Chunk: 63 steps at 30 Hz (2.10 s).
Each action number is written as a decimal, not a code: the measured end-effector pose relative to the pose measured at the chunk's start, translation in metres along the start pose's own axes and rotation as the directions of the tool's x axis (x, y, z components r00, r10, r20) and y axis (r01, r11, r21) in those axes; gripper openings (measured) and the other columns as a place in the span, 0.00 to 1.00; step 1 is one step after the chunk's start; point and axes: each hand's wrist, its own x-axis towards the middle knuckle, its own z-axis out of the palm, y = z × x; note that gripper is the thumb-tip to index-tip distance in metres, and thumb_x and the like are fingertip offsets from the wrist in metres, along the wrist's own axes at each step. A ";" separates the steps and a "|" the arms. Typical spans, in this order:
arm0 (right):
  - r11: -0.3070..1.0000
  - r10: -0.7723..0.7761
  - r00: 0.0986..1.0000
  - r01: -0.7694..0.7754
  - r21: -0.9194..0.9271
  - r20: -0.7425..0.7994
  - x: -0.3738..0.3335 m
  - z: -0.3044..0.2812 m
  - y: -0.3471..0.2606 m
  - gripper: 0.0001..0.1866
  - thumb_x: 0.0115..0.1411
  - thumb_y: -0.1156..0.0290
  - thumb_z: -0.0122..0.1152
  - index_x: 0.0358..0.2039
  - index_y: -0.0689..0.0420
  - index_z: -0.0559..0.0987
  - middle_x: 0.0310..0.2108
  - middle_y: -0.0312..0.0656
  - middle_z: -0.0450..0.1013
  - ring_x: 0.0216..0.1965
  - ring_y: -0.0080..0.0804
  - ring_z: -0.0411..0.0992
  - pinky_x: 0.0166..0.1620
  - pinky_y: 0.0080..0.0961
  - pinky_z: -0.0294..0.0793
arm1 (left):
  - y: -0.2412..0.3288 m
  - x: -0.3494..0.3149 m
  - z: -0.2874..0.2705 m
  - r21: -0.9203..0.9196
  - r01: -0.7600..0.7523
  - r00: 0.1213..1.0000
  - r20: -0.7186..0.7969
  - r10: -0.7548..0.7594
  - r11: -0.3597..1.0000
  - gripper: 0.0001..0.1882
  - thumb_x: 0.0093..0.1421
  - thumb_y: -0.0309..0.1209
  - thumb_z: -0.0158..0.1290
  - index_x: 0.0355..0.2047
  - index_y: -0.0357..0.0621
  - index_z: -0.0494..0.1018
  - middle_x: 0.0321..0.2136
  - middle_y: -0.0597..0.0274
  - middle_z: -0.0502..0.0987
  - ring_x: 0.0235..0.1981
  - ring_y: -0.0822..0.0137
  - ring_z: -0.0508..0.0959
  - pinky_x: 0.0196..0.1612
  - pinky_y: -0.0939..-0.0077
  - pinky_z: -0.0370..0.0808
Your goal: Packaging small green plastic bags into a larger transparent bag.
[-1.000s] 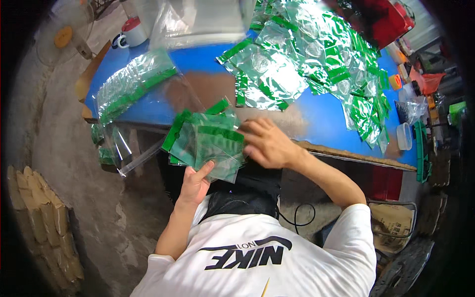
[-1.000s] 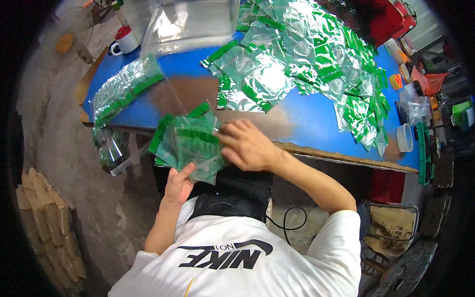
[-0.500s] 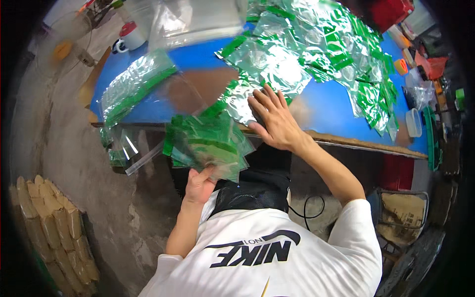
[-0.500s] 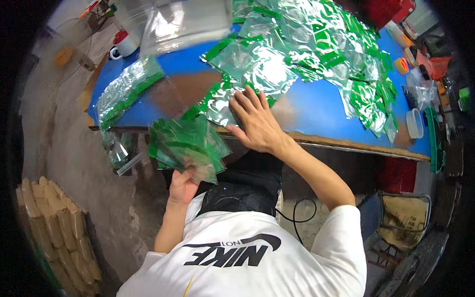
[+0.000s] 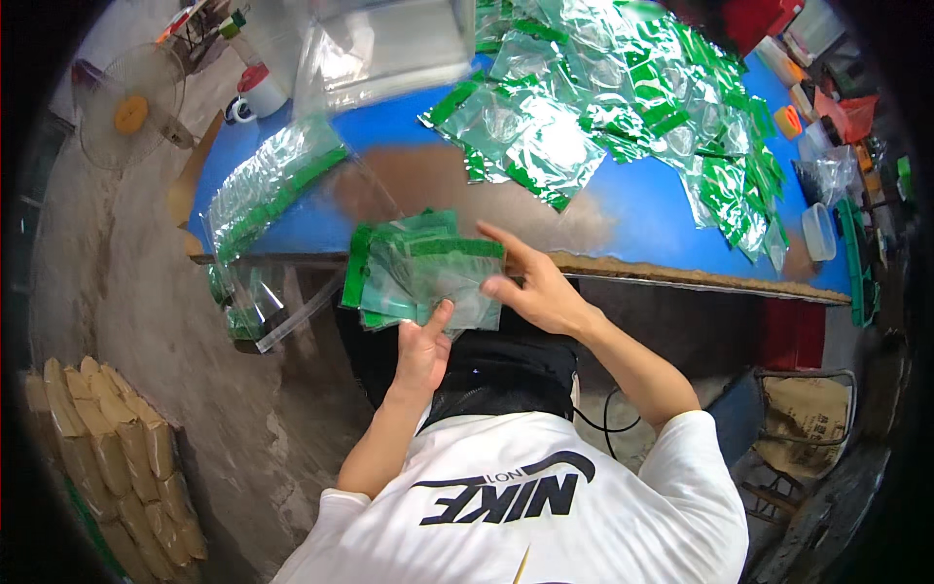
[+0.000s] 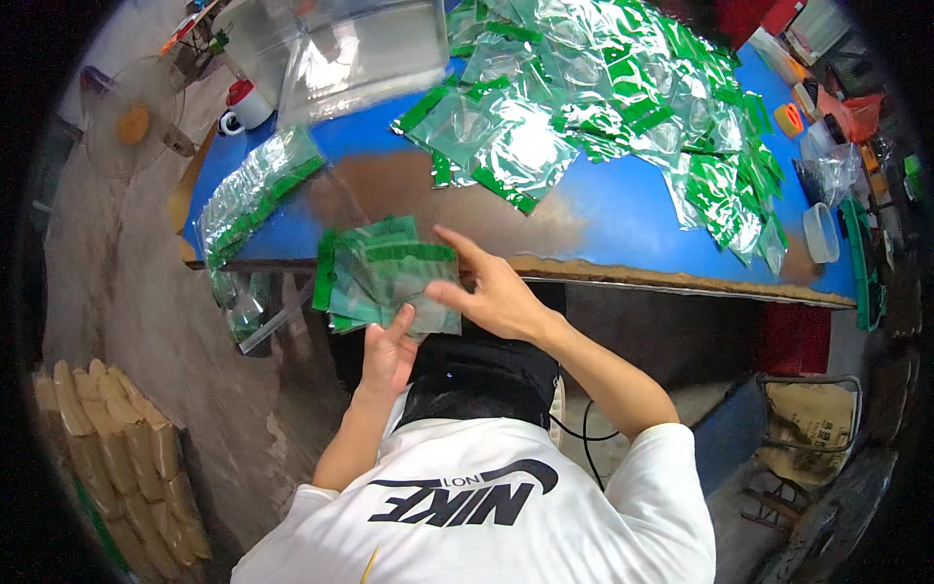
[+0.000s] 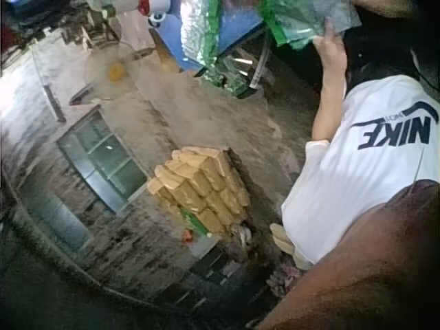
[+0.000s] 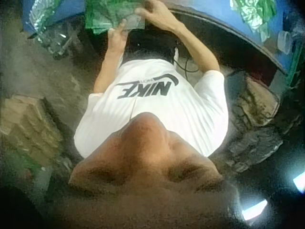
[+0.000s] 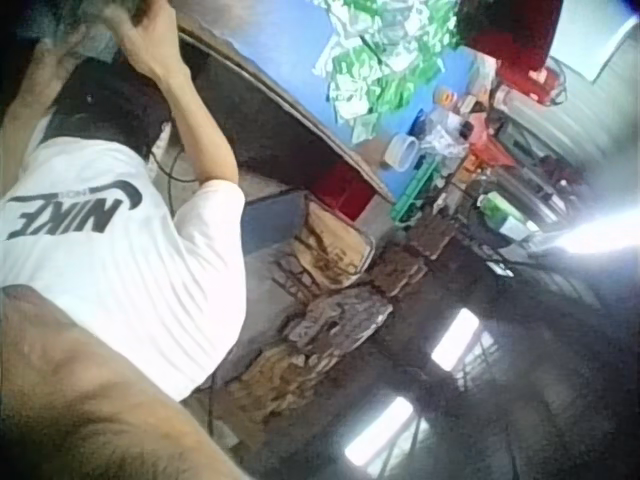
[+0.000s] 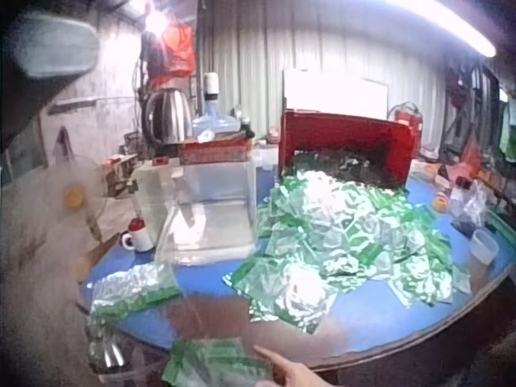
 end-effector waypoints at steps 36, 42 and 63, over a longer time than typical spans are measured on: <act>0.886 -0.341 0.922 0.249 -0.391 -0.184 0.056 -0.027 -0.005 0.47 0.41 0.66 0.81 0.59 0.61 0.64 0.50 0.54 0.72 0.53 0.49 0.72 0.54 0.38 0.71 | 0.075 0.105 0.055 0.454 -0.666 0.723 0.586 0.366 0.592 0.49 0.45 0.23 0.72 0.64 0.42 0.56 0.54 0.58 0.70 0.55 0.63 0.73 0.59 0.65 0.71; 0.878 -0.395 0.900 0.312 -0.363 -0.182 0.057 -0.028 -0.015 0.44 0.45 0.68 0.78 0.59 0.59 0.62 0.51 0.57 0.72 0.53 0.57 0.72 0.53 0.40 0.72 | 0.090 0.115 0.061 0.379 -0.760 0.633 0.616 0.470 0.528 0.57 0.43 0.22 0.73 0.66 0.45 0.46 0.52 0.57 0.65 0.54 0.61 0.72 0.60 0.67 0.71; 0.924 -0.231 0.972 0.208 -0.322 -0.034 0.066 -0.027 -0.003 0.42 0.48 0.61 0.76 0.57 0.63 0.63 0.49 0.60 0.73 0.51 0.54 0.73 0.52 0.41 0.73 | 0.079 0.095 0.045 0.622 -0.563 0.809 0.548 0.213 0.544 0.26 0.50 0.22 0.68 0.50 0.34 0.73 0.44 0.59 0.80 0.44 0.69 0.79 0.50 0.72 0.75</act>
